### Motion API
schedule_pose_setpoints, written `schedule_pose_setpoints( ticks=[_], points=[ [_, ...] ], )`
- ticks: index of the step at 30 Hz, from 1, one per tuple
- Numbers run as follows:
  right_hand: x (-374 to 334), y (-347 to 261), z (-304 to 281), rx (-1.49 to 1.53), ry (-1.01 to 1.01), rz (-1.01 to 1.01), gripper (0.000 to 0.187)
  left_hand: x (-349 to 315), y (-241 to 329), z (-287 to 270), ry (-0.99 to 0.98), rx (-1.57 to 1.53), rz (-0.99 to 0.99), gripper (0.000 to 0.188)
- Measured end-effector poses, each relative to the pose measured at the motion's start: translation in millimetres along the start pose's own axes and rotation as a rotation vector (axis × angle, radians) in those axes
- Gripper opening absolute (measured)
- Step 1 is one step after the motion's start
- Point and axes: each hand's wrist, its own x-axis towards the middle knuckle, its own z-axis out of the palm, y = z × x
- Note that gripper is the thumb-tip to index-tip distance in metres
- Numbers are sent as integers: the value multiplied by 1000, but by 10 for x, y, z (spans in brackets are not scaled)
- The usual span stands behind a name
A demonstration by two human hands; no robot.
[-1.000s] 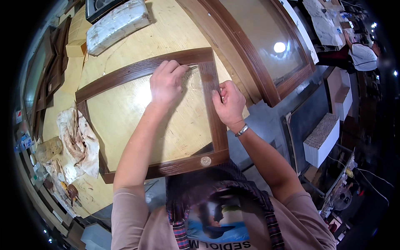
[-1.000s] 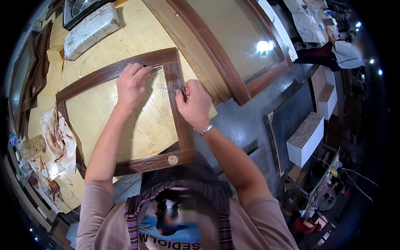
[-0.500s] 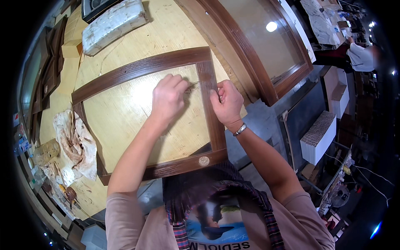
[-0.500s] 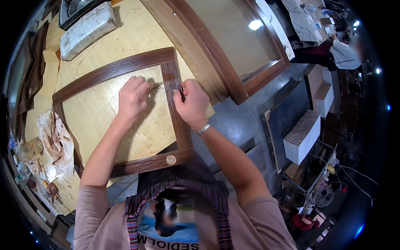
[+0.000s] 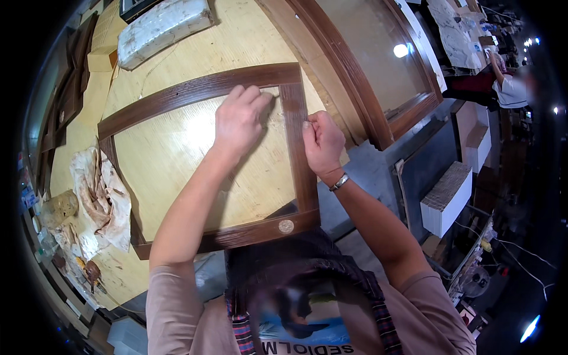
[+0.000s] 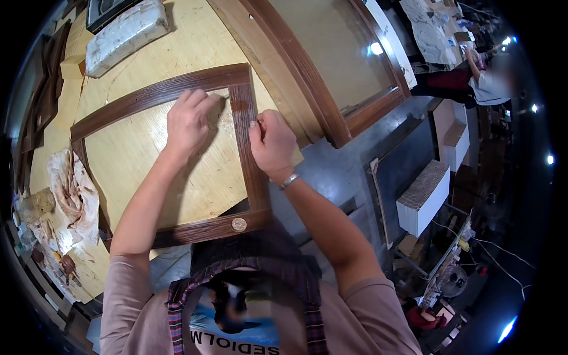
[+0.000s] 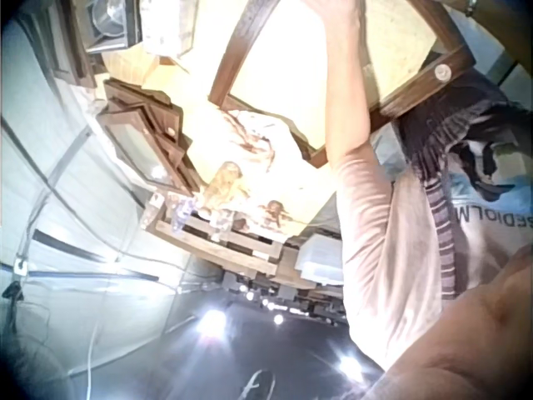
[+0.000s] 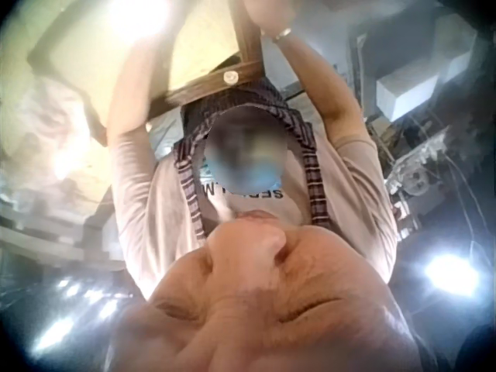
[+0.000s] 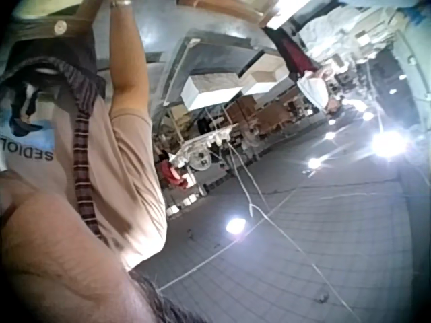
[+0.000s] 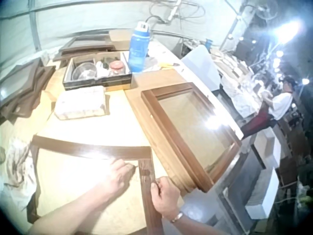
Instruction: The person cleans wooden frames with glass inserts using a cloth and liquid from a bottle, while also using a small scraper to clean the frame edges.
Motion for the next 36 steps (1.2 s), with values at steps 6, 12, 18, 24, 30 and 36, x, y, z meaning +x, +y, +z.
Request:
schedule_pose_setpoints(
  ticks=[6, 12, 18, 24, 30, 36],
  points=[
    [0, -6, -7, -5, 3, -23, 10, -257, 174, -70, -13, -83, 22, 23],
    [5, 3, -8, 0, 5, -42, 11, -228, 177, -12, -13, -46, 6, 19],
    [-7, -13, -12, 7, 9, -54, 11, -289, 232, -119, -8, -60, 9, 12],
    [5, 56, 31, -51, 54, -99, 7, -446, 265, -46, 17, -46, -10, 8],
    [9, -17, 6, -60, 22, -53, 11, -74, 122, 5, 59, 66, -40, 26],
    [-1, 3, 15, -60, 29, -47, 11, -531, 425, -172, -91, -96, -5, 20]
  ],
)
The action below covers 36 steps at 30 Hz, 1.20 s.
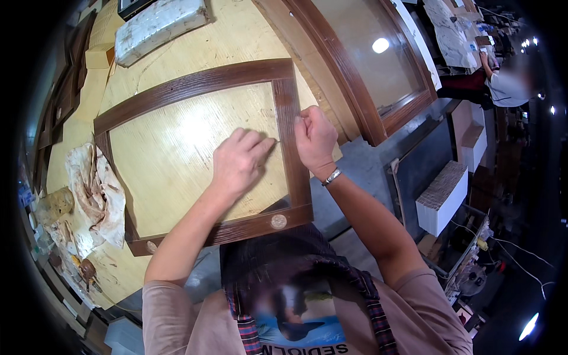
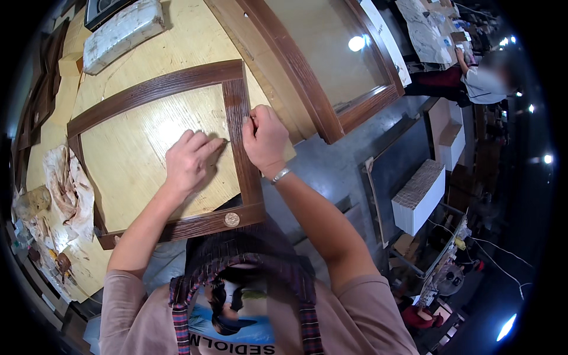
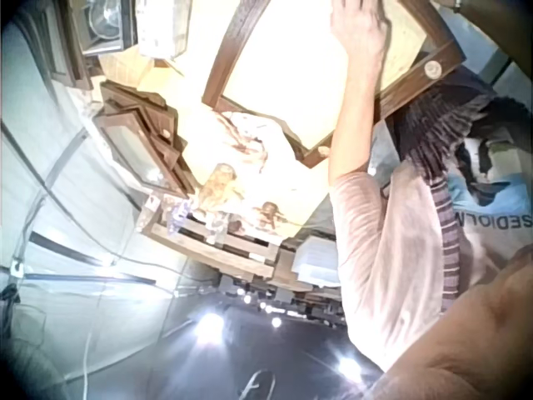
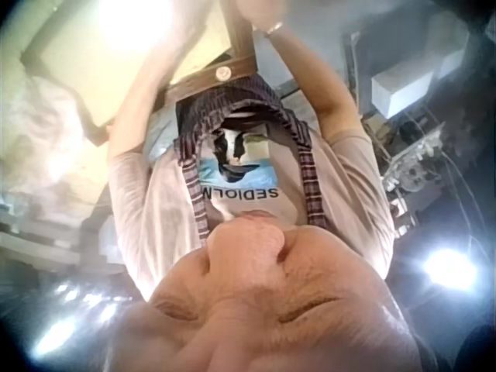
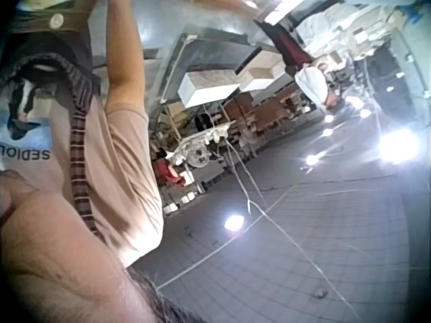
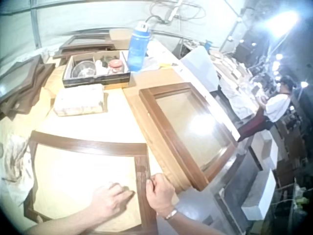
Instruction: The person cleans wooden frames with glass inserts using a cloth and liquid from a bottle, while also using a small scraper to clean the frame edges.
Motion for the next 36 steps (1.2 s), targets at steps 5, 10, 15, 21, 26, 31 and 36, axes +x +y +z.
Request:
schedule_pose_setpoints(
  ticks=[5, 10, 15, 21, 26, 31, 36],
  points=[
    [16, -6, 1, -2, 3, -25, 11, 252, -195, 74, 88, 109, -34, 24],
    [10, -18, -12, -6, -3, -14, 11, -99, 20, 58, 45, 11, 30, 26],
    [11, 5, -1, -23, 14, -47, 11, 106, -59, -1, 38, 48, -34, 29],
    [1, -1, 8, -2, 12, -25, 12, -268, 138, 64, 78, -4, 37, 17],
    [6, -16, -9, -9, 9, -36, 12, 378, -255, 100, 206, 123, -87, 17],
    [0, 12, 16, -14, 10, -43, 12, 239, -102, 138, 138, 149, -38, 21],
    [-8, 14, 16, 15, 20, -14, 12, 237, -107, 32, 107, 59, -93, 33]
  ],
)
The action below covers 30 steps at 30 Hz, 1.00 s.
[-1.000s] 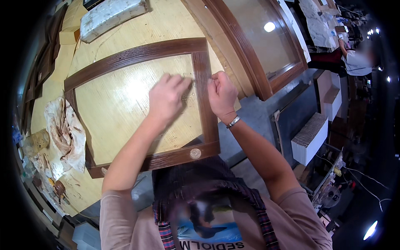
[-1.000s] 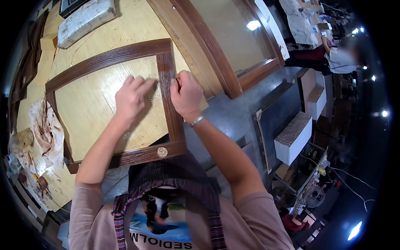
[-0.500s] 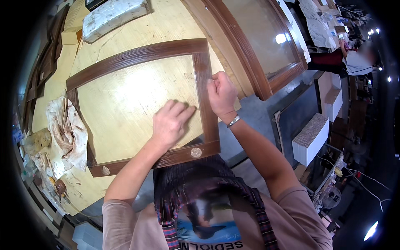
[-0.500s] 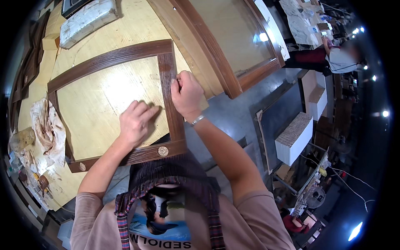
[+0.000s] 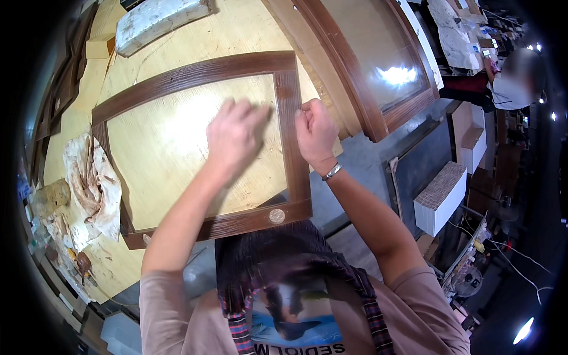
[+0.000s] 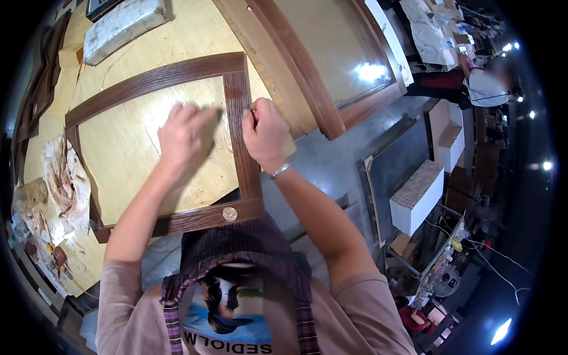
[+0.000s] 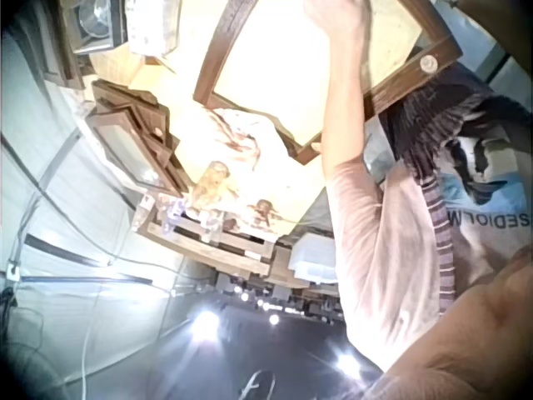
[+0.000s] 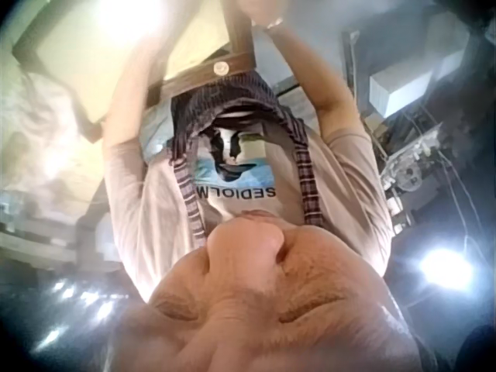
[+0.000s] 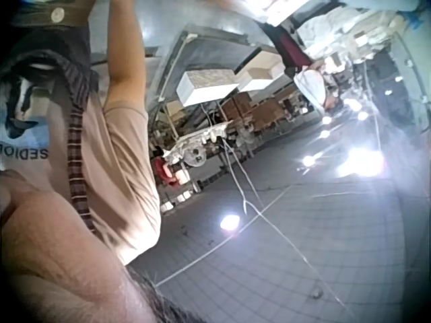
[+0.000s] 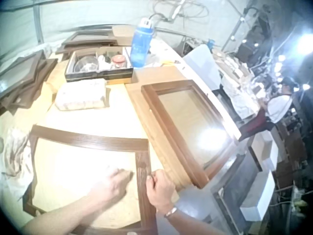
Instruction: The person cleans wooden frames with glass inserts using a cloth and liquid from a bottle, while also using a small scraper to clean the frame edges.
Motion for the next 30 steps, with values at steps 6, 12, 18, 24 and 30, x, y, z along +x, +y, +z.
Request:
schedule_pose_setpoints(
  ticks=[6, 12, 18, 24, 30],
  points=[
    [26, -28, -30, -28, -21, -16, 12, 218, -194, 169, 22, 59, 7, 41],
    [11, -21, -16, 3, -31, 10, 11, 375, -314, 193, 82, 65, -9, 31],
    [15, 11, -12, -13, -17, -10, 11, -83, -10, 99, 4, -71, 15, 8],
    [21, -33, -26, -6, -23, -18, 11, 244, -214, 135, 65, 29, -27, 26],
    [16, -13, -17, -20, 2, -28, 12, -438, 179, -31, -32, -66, 149, 9]
  ],
)
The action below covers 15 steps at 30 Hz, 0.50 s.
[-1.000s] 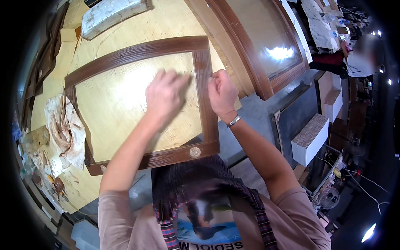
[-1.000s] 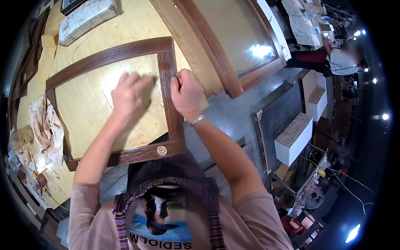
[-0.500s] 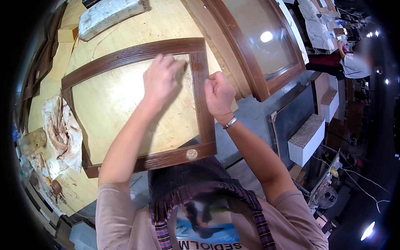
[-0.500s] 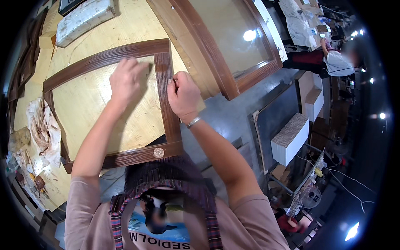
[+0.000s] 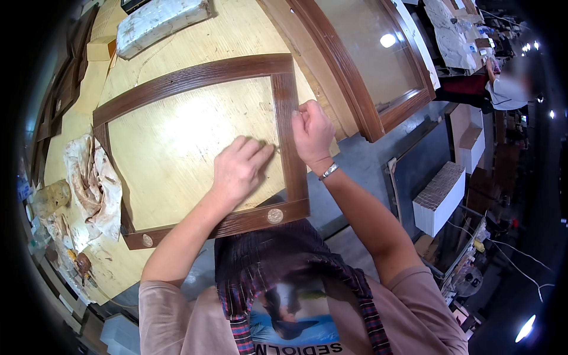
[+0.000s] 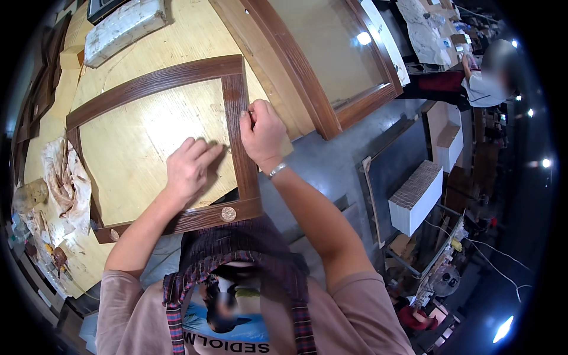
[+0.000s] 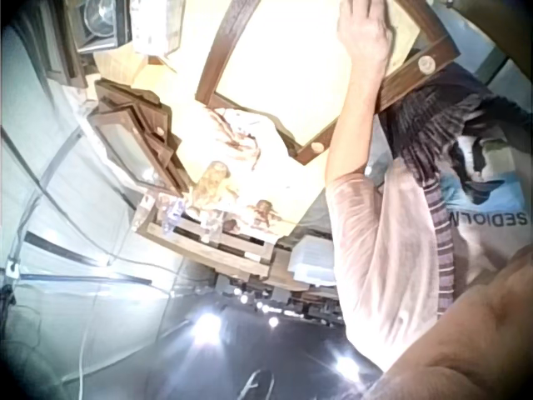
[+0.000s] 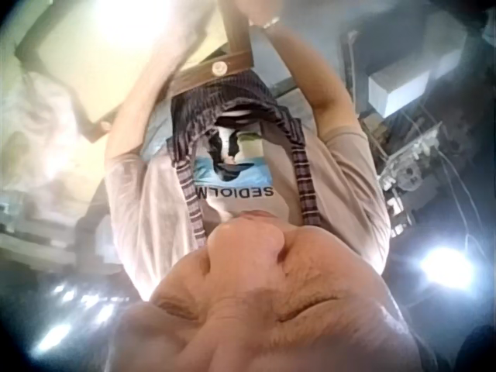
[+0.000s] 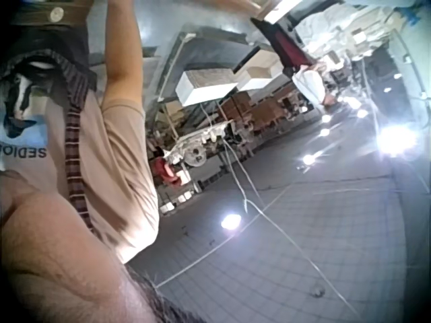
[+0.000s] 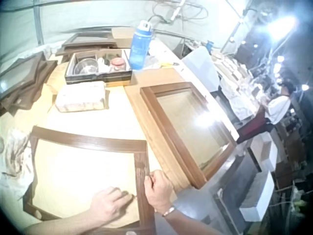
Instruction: The person cleans wooden frames with glass inserts using a cloth and liquid from a bottle, while also using a small scraper to clean the frame edges.
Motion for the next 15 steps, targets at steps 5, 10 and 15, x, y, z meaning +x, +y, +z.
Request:
schedule_pose_setpoints(
  ticks=[5, 10, 15],
  points=[
    [2, 30, 30, -5, 6, -10, 11, 265, -203, -3, 89, 25, -85, 17],
    [-15, 36, 34, -4, 16, -22, 12, -215, 46, 70, 7, -1, 8, 23],
    [-6, 43, 20, 8, 16, -17, 11, -49, 30, 47, 52, 10, -101, 21]
  ],
)
